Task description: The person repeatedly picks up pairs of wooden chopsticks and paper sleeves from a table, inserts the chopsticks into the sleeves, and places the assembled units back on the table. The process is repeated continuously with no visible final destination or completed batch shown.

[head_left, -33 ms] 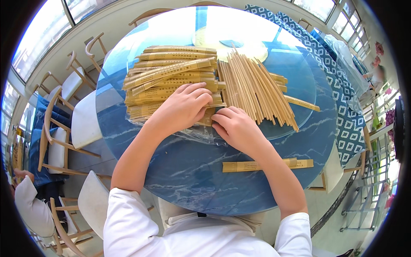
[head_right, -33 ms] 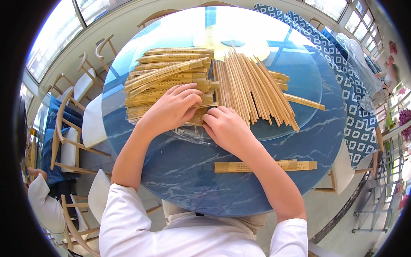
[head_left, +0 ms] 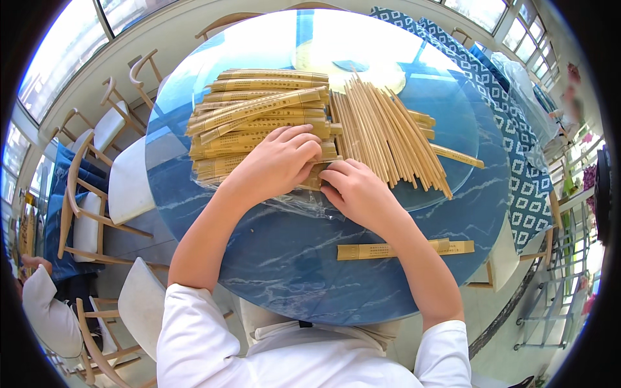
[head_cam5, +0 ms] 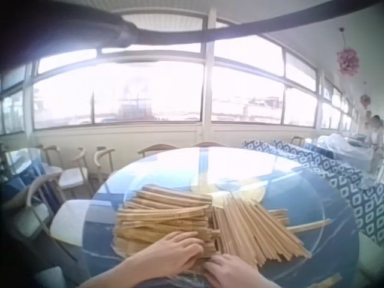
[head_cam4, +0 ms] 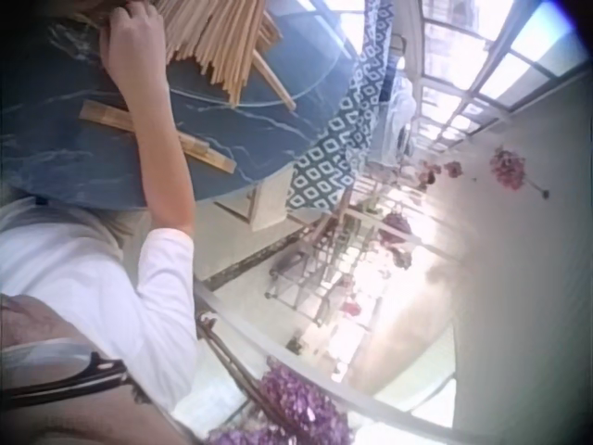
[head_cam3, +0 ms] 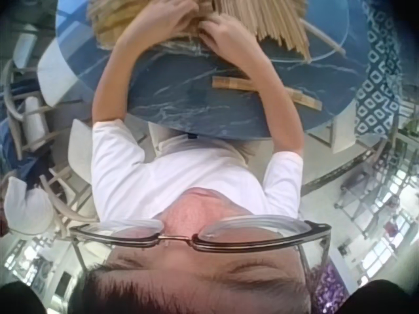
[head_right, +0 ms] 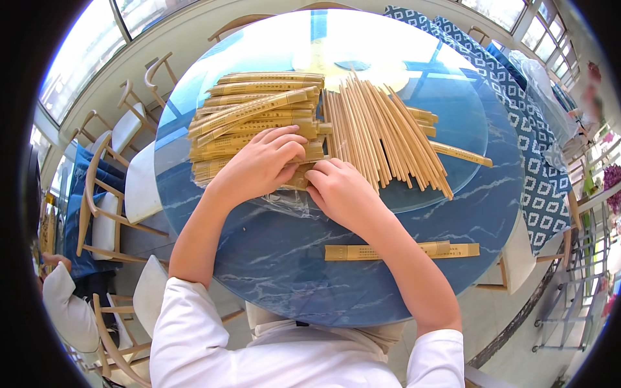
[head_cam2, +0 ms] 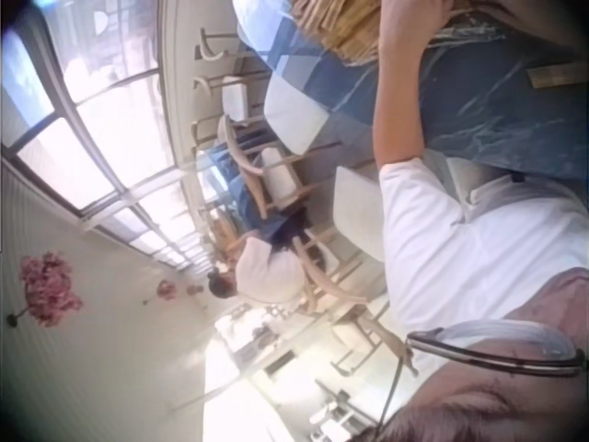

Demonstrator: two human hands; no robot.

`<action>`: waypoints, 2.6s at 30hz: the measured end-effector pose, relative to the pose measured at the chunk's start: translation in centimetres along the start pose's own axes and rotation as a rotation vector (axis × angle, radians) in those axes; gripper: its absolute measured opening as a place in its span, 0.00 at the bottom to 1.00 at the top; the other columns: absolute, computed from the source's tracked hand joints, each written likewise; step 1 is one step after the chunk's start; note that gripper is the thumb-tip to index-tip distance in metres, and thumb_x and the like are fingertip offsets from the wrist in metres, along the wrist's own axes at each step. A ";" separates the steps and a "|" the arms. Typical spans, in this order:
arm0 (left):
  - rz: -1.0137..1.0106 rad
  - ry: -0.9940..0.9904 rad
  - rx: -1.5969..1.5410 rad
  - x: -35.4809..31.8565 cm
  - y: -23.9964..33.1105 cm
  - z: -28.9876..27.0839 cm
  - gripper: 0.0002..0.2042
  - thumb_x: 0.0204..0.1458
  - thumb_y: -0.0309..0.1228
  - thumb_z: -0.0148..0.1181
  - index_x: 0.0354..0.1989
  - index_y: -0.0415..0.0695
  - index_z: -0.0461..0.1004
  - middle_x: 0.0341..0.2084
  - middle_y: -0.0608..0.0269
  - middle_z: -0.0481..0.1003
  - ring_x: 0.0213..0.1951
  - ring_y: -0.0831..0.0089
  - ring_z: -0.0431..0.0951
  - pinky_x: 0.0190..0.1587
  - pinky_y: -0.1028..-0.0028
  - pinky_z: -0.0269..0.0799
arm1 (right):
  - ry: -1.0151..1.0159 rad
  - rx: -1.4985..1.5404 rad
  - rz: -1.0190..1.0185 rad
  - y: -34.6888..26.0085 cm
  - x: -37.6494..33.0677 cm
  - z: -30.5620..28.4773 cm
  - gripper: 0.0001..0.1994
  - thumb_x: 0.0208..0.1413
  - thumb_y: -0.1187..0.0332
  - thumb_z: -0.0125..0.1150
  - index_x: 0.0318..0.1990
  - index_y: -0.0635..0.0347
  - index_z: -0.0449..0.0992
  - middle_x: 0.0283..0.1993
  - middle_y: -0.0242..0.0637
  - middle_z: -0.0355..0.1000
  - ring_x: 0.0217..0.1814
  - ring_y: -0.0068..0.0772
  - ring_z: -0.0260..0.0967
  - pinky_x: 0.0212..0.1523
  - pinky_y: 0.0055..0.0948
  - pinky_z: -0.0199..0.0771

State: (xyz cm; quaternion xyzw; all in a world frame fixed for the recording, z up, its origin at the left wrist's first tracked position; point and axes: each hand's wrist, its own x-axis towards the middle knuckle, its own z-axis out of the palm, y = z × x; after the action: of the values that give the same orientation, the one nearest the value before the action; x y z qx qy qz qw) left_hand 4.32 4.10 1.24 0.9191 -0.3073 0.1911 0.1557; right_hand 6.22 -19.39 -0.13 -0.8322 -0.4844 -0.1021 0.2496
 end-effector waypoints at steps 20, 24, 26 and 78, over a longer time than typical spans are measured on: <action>-0.012 -0.047 -0.038 -0.1 -0.1 -0.4 0.07 0.59 0.29 0.64 0.44 0.45 0.76 0.58 0.57 0.77 0.70 0.53 0.68 0.72 0.54 0.64 | 0.088 -0.029 -0.043 0.4 0.9 1.3 0.09 0.55 0.66 0.73 0.34 0.61 0.79 0.37 0.39 0.76 0.47 0.44 0.75 0.54 0.41 0.77; -0.015 -0.049 -0.033 -0.2 -0.2 -0.2 0.08 0.59 0.30 0.64 0.45 0.45 0.76 0.59 0.58 0.77 0.71 0.54 0.68 0.72 0.55 0.63 | 0.080 0.004 -0.045 0.5 0.9 1.1 0.08 0.55 0.67 0.72 0.34 0.61 0.80 0.38 0.38 0.77 0.47 0.44 0.75 0.55 0.41 0.77; -0.018 -0.051 -0.031 -0.1 -0.2 -0.2 0.08 0.60 0.30 0.64 0.45 0.45 0.76 0.59 0.58 0.77 0.71 0.54 0.67 0.73 0.55 0.63 | 0.083 0.013 -0.050 0.6 0.9 1.1 0.08 0.56 0.68 0.72 0.34 0.62 0.81 0.38 0.38 0.77 0.47 0.44 0.75 0.55 0.41 0.77; -0.038 -0.110 -0.084 0.0 1.5 -0.5 0.15 0.53 0.33 0.71 0.46 0.44 0.75 0.65 0.53 0.71 0.76 0.49 0.59 0.77 0.50 0.52 | 0.029 -0.012 -0.082 1.0 0.2 0.9 0.03 0.60 0.68 0.65 0.36 0.56 0.82 0.41 0.34 0.78 0.49 0.39 0.75 0.54 0.40 0.74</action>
State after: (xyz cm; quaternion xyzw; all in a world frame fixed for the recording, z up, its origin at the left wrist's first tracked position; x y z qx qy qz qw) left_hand 3.28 3.17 1.92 0.9265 -0.3056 0.1243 0.1807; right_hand 7.11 -19.18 -1.14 -0.8115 -0.5140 -0.1272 0.2471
